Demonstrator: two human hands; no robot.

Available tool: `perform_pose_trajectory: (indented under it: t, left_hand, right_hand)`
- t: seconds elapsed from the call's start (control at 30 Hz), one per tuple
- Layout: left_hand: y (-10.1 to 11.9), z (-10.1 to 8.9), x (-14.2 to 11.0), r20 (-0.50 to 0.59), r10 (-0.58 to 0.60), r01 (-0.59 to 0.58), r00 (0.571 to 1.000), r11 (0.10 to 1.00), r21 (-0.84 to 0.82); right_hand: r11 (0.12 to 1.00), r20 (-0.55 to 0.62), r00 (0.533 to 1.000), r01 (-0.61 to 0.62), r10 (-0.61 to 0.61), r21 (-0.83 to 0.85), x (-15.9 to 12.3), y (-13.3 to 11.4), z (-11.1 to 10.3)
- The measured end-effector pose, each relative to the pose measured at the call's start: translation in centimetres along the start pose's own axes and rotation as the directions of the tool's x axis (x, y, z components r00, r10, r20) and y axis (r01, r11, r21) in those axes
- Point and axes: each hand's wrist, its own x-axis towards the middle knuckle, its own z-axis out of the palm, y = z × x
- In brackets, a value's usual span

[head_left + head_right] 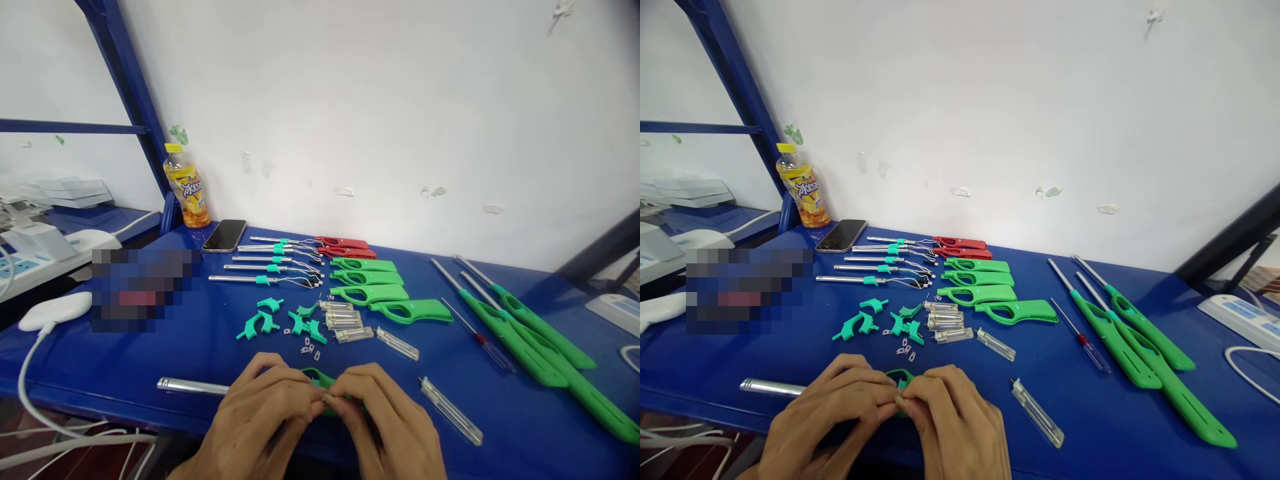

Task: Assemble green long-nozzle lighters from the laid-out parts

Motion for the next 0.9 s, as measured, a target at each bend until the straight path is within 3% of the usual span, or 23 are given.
perform_pose_trajectory:
  t: [0.13,0.33,0.47,0.63,0.77,0.83,0.9]
  left_hand:
    - [-0.2,-0.1,0.1,0.008,0.002,-0.003,1.0,0.998,0.062]
    - [0.1,0.1,0.6,-0.005,-0.044,0.044,0.999,0.992,0.117]
    - [0.1,0.3,0.5,0.09,-0.042,0.018,0.995,0.966,0.257]
    - [0.0,0.4,0.5,0.174,-0.037,-0.025,0.984,0.94,0.341]
    - [0.1,0.3,0.6,0.183,-0.03,-0.036,0.983,0.937,0.348]
    - [0.1,0.3,0.6,0.18,-0.027,-0.038,0.983,0.937,0.347]
    - [0.1,0.3,0.5,0.177,-0.024,-0.04,0.984,0.935,0.351]
  right_hand:
    - [0.998,-0.011,1.0,0.007,-0.008,-0.062,0.3,0.4,-0.8]
    - [0.969,-0.051,0.998,-0.056,0.044,-0.24,0.8,2.1,-4.0]
    - [0.956,-0.03,0.999,-0.026,0.018,-0.293,0.1,3.2,-5.5]
    - [0.912,0.05,0.998,0.057,-0.04,-0.406,-1.0,3.5,-5.6]
    - [0.91,0.037,0.998,0.06,-0.05,-0.411,-0.9,3.3,-5.5]
    - [0.923,0.002,1.0,0.013,-0.014,-0.385,-1.0,3.2,-6.0]
    - [0.935,0.038,0.998,-0.026,0.042,-0.354,-1.4,3.2,-6.9]
